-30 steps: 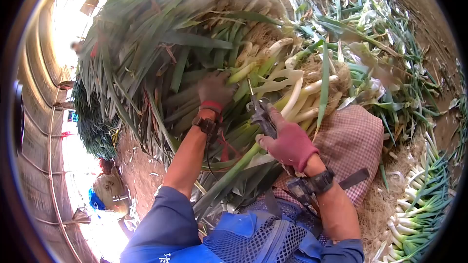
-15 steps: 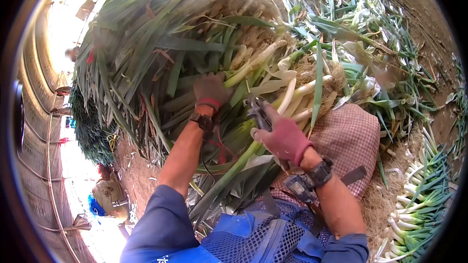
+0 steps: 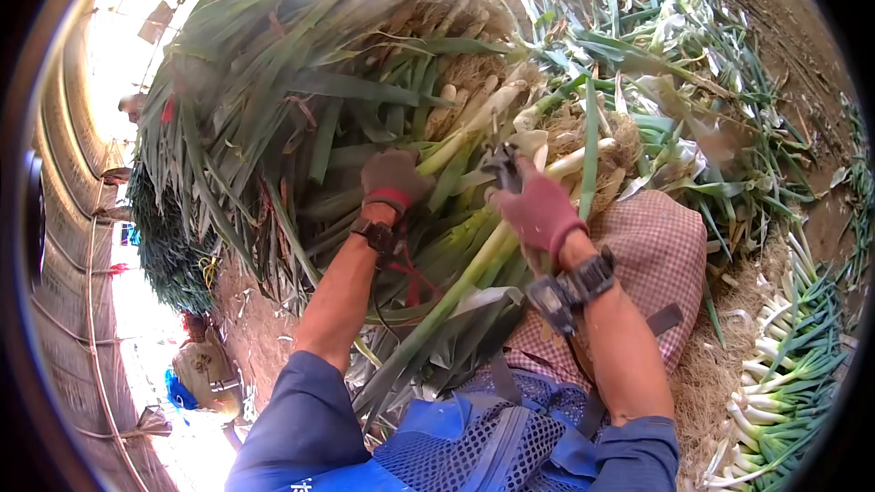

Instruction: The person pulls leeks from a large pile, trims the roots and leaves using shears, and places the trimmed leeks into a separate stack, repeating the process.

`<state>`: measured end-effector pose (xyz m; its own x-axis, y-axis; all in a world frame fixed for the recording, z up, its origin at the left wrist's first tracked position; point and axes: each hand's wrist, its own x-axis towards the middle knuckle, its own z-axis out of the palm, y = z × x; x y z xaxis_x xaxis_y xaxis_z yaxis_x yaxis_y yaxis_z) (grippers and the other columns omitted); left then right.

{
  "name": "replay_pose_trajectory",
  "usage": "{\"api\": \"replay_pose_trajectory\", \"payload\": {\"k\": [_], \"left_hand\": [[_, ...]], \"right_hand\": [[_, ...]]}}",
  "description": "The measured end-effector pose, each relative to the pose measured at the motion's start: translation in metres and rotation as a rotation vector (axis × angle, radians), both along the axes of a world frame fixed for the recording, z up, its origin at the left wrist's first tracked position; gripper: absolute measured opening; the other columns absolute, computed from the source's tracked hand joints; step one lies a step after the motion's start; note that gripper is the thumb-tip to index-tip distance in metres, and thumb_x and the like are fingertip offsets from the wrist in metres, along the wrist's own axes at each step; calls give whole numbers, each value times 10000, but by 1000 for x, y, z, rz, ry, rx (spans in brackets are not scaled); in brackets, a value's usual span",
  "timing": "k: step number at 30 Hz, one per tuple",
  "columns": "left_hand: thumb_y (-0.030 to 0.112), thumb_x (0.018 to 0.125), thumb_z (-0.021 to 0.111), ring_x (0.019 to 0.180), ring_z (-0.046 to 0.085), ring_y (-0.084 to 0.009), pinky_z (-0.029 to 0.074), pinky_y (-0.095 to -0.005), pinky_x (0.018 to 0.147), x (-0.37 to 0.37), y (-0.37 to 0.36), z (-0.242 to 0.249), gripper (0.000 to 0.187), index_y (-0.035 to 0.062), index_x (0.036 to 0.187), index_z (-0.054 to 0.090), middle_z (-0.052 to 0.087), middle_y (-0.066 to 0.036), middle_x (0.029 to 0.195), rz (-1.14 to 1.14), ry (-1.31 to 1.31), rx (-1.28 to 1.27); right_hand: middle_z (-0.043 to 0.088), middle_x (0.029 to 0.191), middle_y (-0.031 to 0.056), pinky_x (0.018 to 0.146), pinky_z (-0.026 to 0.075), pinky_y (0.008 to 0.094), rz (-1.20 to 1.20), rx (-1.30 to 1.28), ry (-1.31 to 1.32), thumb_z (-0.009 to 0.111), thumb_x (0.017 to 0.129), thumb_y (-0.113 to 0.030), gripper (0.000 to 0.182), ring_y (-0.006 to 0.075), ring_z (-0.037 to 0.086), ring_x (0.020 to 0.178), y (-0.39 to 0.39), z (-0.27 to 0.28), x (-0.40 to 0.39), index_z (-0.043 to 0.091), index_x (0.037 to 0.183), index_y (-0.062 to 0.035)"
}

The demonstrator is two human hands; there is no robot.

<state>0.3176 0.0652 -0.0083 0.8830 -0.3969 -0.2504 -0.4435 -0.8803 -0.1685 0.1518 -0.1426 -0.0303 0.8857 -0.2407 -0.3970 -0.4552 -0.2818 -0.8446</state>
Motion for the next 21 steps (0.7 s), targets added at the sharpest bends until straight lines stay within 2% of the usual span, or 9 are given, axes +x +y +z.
{"api": "replay_pose_trajectory", "payload": {"k": [2,6,9,10,12,15,17,19,21], "left_hand": [[497,785,727,1101,719,-356,583,-471,942,1,0,0,526,192,1211,784,746,-152,1181,-11,-2,-37],[489,790,728,1110,715,-353,580,-472,940,1,-1,9,504,216,1208,795,729,-162,1219,37,53,-13],[493,795,737,1117,713,-339,576,-468,940,2,2,9,500,226,1215,792,726,-162,1220,48,82,-3],[499,797,747,1117,713,-332,572,-464,943,2,4,9,505,230,1222,789,726,-160,1216,56,84,-4],[507,797,759,1112,714,-330,568,-459,949,-2,10,16,516,228,1230,787,728,-160,1211,53,85,-29],[525,796,780,1110,713,-329,562,-451,958,-2,15,19,540,216,1239,784,731,-162,1205,56,106,-47],[535,794,788,1112,711,-330,559,-449,961,0,17,19,554,206,1241,783,732,-165,1203,60,126,-36],[531,799,784,1115,705,-334,561,-454,951,-4,18,20,531,205,1219,789,733,-166,1180,49,115,-50],[528,801,784,1119,703,-333,560,-455,953,-9,17,22,520,206,1209,792,733,-163,1177,53,105,-45]], "right_hand": [[728,1071,248,910,560,428,117,192,-116,708,908,-330,851,333,738,976,8,24,-27,353,1622,-36],[728,1083,254,906,555,412,160,153,-183,717,916,-338,811,356,728,995,30,25,-61,384,1615,-100],[729,1051,246,889,563,424,112,123,-178,719,912,-325,833,361,731,959,21,2,-38,360,1625,-87],[729,1051,246,889,563,424,112,123,-178,719,912,-325,833,361,731,959,14,5,-26,360,1625,-87],[731,1047,244,879,571,445,87,34,5,715,910,-333,853,360,734,927,0,14,0,342,1630,-67],[741,1055,243,873,578,465,17,24,23,703,907,-354,863,347,740,914,-3,16,16,337,1633,-63],[747,1052,249,883,578,453,16,-12,6,692,900,-370,880,361,741,919,1,4,13,328,1639,-59],[746,1057,272,898,571,441,56,-152,-148,690,891,-373,902,384,739,946,8,-10,11,315,1641,-40],[743,1071,280,912,564,436,60,-116,-106,694,887,-381,910,396,735,973,5,-8,16,317,1637,-28]]}}
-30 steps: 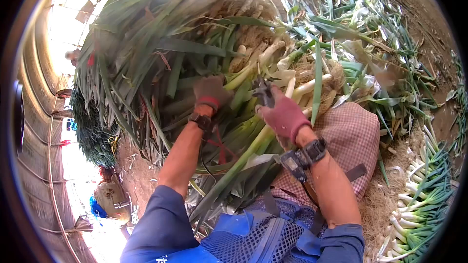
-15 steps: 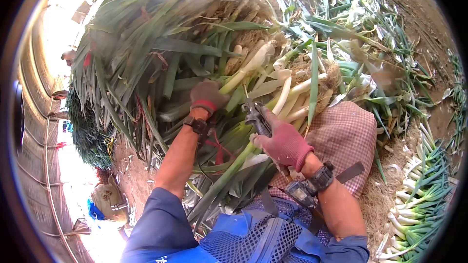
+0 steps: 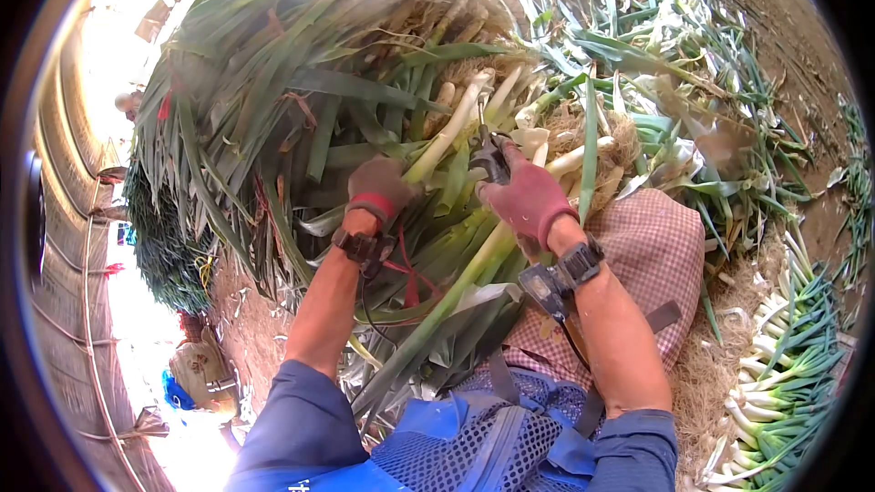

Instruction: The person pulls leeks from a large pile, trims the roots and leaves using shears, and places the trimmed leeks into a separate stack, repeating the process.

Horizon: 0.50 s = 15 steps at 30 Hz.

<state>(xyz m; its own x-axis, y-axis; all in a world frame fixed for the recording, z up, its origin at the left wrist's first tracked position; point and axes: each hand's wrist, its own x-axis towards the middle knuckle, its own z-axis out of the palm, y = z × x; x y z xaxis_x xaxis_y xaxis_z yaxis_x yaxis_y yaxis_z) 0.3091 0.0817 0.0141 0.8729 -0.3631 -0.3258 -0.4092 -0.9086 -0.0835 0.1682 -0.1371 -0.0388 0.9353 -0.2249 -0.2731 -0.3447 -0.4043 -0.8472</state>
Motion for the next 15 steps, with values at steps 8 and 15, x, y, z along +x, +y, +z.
{"api": "replay_pose_trajectory", "payload": {"k": [8,15], "left_hand": [[542,798,781,1156,690,-326,546,-457,971,-7,11,10,548,162,1193,795,724,-161,1223,-11,39,-85],[492,780,821,983,741,-347,554,-403,900,-1,35,22,591,53,1173,782,782,-169,1053,87,126,-378]], "right_hand": [[739,1079,291,916,556,438,31,14,44,699,891,-380,883,402,734,1014,3,9,-5,347,1625,-40],[735,1019,296,881,567,464,354,124,133,735,885,-370,891,438,735,953,22,41,-76,334,1632,-95]]}}
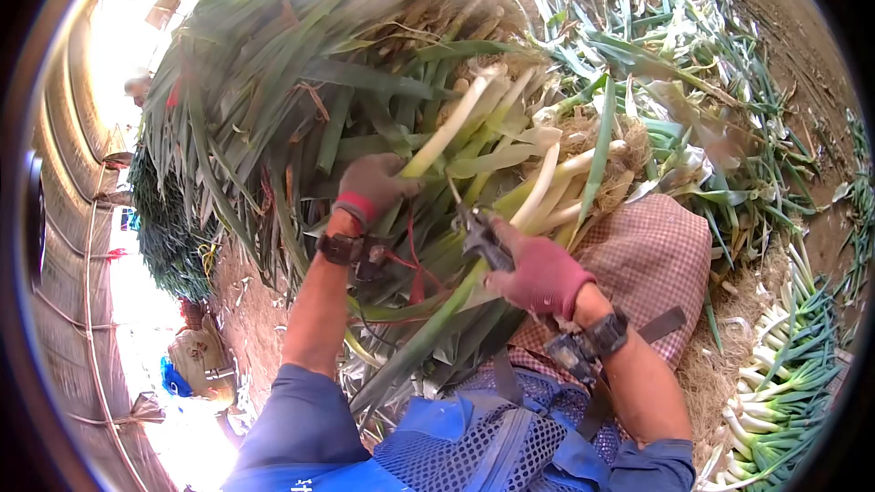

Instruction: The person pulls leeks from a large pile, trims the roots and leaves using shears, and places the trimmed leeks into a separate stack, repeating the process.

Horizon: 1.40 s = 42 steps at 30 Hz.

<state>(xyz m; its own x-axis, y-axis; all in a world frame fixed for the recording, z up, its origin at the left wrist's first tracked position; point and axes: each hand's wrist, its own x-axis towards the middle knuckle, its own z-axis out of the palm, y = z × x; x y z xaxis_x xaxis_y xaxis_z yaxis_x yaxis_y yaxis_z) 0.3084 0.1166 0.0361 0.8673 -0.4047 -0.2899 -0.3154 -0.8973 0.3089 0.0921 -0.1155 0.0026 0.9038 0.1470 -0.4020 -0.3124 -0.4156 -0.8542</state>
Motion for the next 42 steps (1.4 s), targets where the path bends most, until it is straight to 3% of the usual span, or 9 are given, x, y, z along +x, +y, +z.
{"api": "replay_pose_trajectory", "payload": {"k": [2,5,16,25,30,33,37,39,42], "left_hand": [[262,807,856,842,734,-194,547,-313,809,-1,-3,22,453,-53,1121,772,797,-133,952,68,100,-273],[121,816,844,790,674,-105,530,-268,756,-12,-18,83,332,-57,1089,780,779,-65,903,120,252,-610],[149,892,787,789,672,-102,534,-257,733,-14,-30,187,340,-66,1154,758,762,-66,924,-53,46,-750],[124,868,814,825,697,-117,548,-267,785,-33,-39,140,332,-61,1140,764,777,-70,953,76,161,-778],[44,833,850,879,691,-86,560,-258,819,-36,-31,93,362,-76,1160,752,779,-56,997,145,310,-819],[50,839,852,875,695,-88,564,-259,823,-40,-29,77,366,-76,1167,749,782,-63,1002,149,206,-702],[104,827,858,792,680,-74,549,-240,762,-36,-27,65,310,-77,1066,781,771,-39,895,262,214,-863],[79,849,837,819,701,-91,560,-244,785,-29,-25,59,311,-84,1102,762,777,-57,930,281,213,-826],[55,877,811,844,719,-107,570,-247,804,-25,-22,51,304,-86,1137,744,781,-74,963,300,209,-819]], "right_hand": [[724,981,307,870,568,471,9,-41,-61,737,879,-352,902,453,727,936,3,1,-11,319,1640,-110],[714,969,317,876,566,469,-151,-43,-54,747,869,-352,923,461,721,938,-1,14,-10,314,1644,-99],[717,963,318,863,567,459,7,55,-208,765,862,-370,925,449,735,938,0,37,-31,351,1621,-42],[743,1005,277,843,579,452,177,-239,32,689,880,-312,880,412,745,923,4,14,31,299,1642,-105],[750,1031,259,849,594,458,-187,-265,-111,672,886,-299,687,379,753,922,-39,10,69,493,1519,-100],[740,984,175,766,608,399,-604,-256,-295,659,946,-283,531,264,727,828,-97,-13,76,565,1447,-132],[735,995,142,780,598,378,-225,172,-278,712,919,-296,760,230,721,864,-85,-18,26,418,1604,-144],[749,993,187,813,595,421,83,-41,-187,729,892,-345,863,309,747,902,-47,22,0,358,1635,-109],[748,983,243,858,584,461,118,-189,-43,736,866,-375,902,396,747,939,-12,16,-8,350,1629,-90]]}}
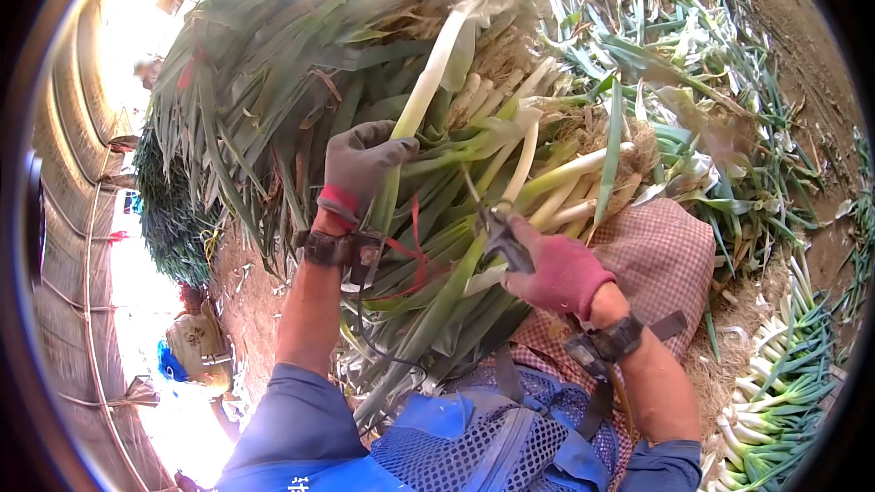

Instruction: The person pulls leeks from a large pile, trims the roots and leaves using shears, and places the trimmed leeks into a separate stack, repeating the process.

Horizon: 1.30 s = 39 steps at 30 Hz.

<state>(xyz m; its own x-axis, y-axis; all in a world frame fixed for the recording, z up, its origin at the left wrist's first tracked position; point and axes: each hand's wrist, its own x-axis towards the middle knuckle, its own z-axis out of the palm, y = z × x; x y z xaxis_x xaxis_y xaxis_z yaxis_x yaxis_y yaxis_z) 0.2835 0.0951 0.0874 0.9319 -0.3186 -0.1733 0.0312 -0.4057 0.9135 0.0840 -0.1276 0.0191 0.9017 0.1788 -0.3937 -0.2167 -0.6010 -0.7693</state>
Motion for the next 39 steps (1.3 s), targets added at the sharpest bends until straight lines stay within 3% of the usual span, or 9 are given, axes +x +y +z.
{"api": "replay_pose_trajectory", "payload": {"k": [9,12,14,25,26,30,32,35,39], "left_hand": [[133,868,821,894,757,-189,586,-300,826,-36,0,-89,345,-51,1150,748,797,-100,1031,-77,-66,114],[302,860,812,1002,759,-293,582,-382,896,-59,6,-131,448,20,1202,747,782,-139,1146,-268,-444,611],[434,850,771,1116,709,-352,557,-432,960,-76,5,-131,548,71,1259,730,730,-164,1250,-316,-327,724],[540,850,778,1081,719,-354,550,-441,956,-76,10,-95,626,36,1219,750,737,-210,1166,-460,-257,691],[626,790,816,1063,719,-367,548,-437,951,-66,-2,-101,782,36,1293,713,735,-215,1164,-525,-343,696],[692,695,857,1043,720,-373,559,-447,920,-51,-70,-120,1068,-14,1442,570,728,-238,1127,-628,-127,664],[722,619,883,1039,726,-374,571,-449,899,-62,-100,-118,1290,-68,1519,402,722,-260,1109,-594,-128,1029],[668,610,901,1005,738,-383,589,-451,863,-81,-100,-132,1267,-74,1495,381,721,-262,1101,-525,-361,1053],[580,607,906,999,743,-370,593,-426,867,-73,-108,-132,1176,-52,1465,407,732,-238,1106,-556,-239,1082]], "right_hand": [[748,925,243,795,581,465,-503,58,-130,758,851,-286,887,421,740,860,-1,-16,-29,366,1621,-83],[743,1013,242,851,576,415,-450,154,-192,771,845,-242,886,377,748,925,3,-12,-51,377,1621,-70],[738,1053,244,863,573,415,-505,147,-220,772,847,-225,878,374,745,952,4,-16,-62,383,1618,-64],[730,1103,117,785,565,335,-959,-173,-307,740,863,-174,872,197,684,852,-82,1,-129,364,1647,-105],[713,1117,121,790,557,323,-947,-283,-414,731,864,-163,878,170,662,873,-97,-8,-140,350,1653,-100],[645,1369,246,1027,520,414,-934,-654,-355,768,874,-237,871,356,672,1171,-143,-43,-206,370,1629,-65],[554,1496,280,1127,460,447,-979,-652,81,772,881,-286,826,431,579,1329,-146,-43,-225,428,1587,-29],[599,1391,301,1119,457,452,-883,-1015,93,757,911,-240,707,429,588,1286,-137,-56,-232,502,1528,-9],[663,1264,247,1071,499,436,-942,-719,-457,730,933,-183,474,374,634,1201,-102,-27,-162,646,1354,18]]}}
